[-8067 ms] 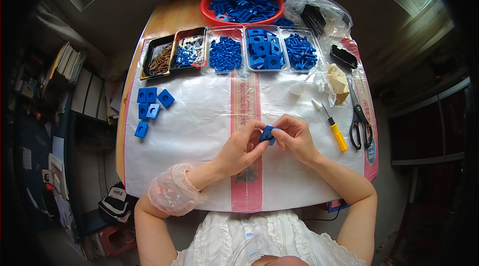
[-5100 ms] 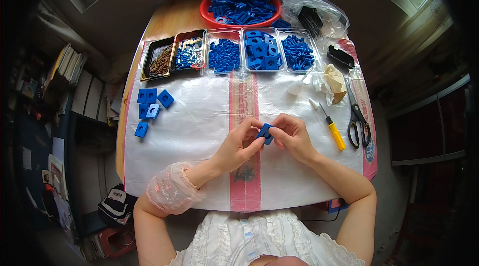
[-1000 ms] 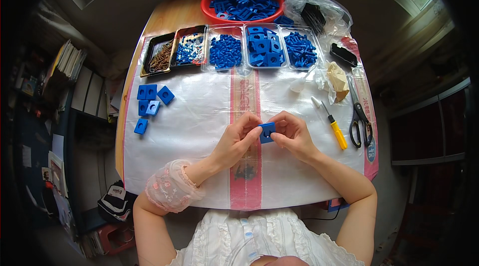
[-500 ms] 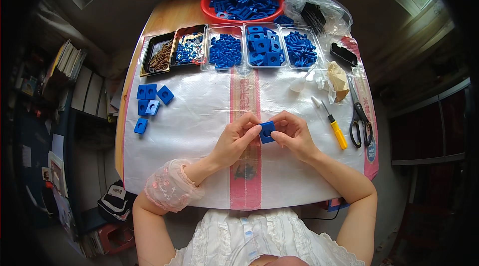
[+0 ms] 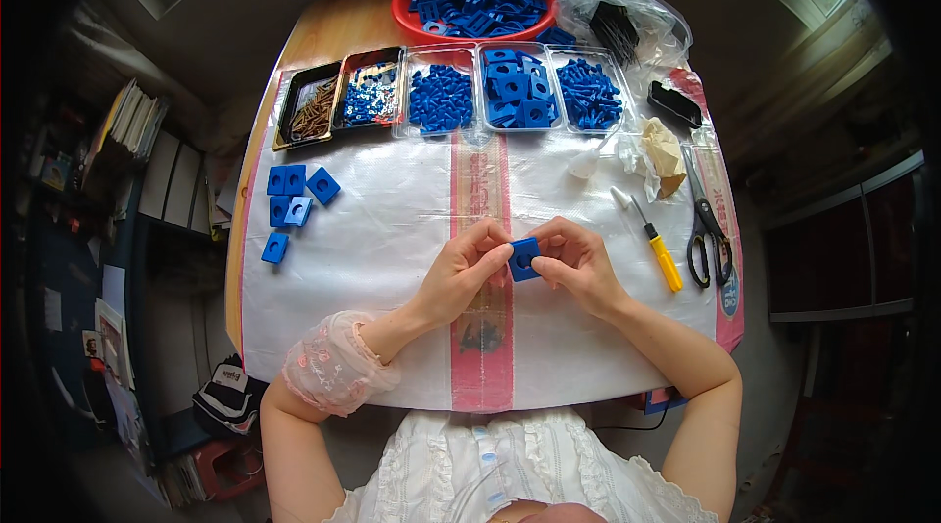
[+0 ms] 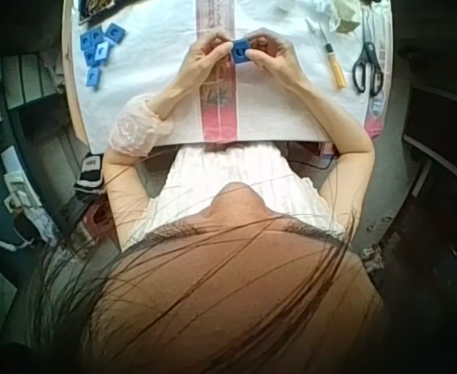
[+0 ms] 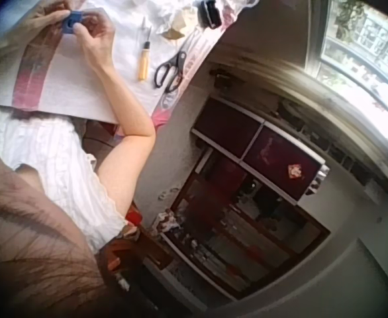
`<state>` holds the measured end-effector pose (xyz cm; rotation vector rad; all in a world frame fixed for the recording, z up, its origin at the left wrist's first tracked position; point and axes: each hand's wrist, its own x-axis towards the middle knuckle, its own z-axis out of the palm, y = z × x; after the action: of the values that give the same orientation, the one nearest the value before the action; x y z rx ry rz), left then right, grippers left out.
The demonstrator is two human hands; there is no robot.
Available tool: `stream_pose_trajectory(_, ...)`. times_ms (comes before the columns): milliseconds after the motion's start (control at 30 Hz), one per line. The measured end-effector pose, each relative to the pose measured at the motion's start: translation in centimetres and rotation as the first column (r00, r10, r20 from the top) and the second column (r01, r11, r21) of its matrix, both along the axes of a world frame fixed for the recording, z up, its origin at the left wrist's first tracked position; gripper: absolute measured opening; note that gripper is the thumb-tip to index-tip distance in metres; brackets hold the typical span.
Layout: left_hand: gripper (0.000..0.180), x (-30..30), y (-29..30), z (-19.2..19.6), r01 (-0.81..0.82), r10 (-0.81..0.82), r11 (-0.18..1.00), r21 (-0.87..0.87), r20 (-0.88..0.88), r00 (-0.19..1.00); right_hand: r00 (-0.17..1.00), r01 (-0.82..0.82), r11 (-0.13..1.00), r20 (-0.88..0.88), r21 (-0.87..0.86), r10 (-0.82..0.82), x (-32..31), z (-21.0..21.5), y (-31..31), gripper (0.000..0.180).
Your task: Assembling blue plastic components and small metal parts into a larger unit.
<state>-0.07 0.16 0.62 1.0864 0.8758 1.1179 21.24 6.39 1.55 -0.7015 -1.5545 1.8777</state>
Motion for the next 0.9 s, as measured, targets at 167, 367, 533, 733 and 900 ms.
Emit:
stream_pose_trajectory(167,0.011,0.18,-0.17,0.32,-0.015,0.016,0.999,0.031,-0.031,0.999,1.0,-0.008,1.0,-0.026,0.009,0.008,-0.04,-0.21,0.06,0.021)
stream_pose_trajectory(367,0.013,0.19,-0.26,0.66,-0.03,0.03,0.999,0.02,-0.015,0.999,1.0,0.003,1.0,-0.018,0.001,-0.003,-0.14,-0.27,0.04,0.024)
stream_pose_trajectory(533,0.014,0.25,-0.26,0.64,-0.031,0.032,0.999,0.035,-0.045,0.998,1.0,0.0,1.0,-0.02,-0.017,0.0,-0.04,-0.35,0.15,0.025)
stream_pose_trajectory(733,0.014,0.22,-0.3,0.49,-0.044,0.045,0.999,0.024,-0.027,0.999,1.0,0.029,0.999,-0.003,-0.025,-0.029,-0.2,-0.22,0.03,0.021)
stream_pose_trajectory(900,0.014,0.27,-0.28,0.4,-0.046,0.047,0.998,0.039,-0.025,0.999,0.998,0.031,0.998,-0.044,-0.059,-0.033,-0.23,-0.37,0.15,0.014)
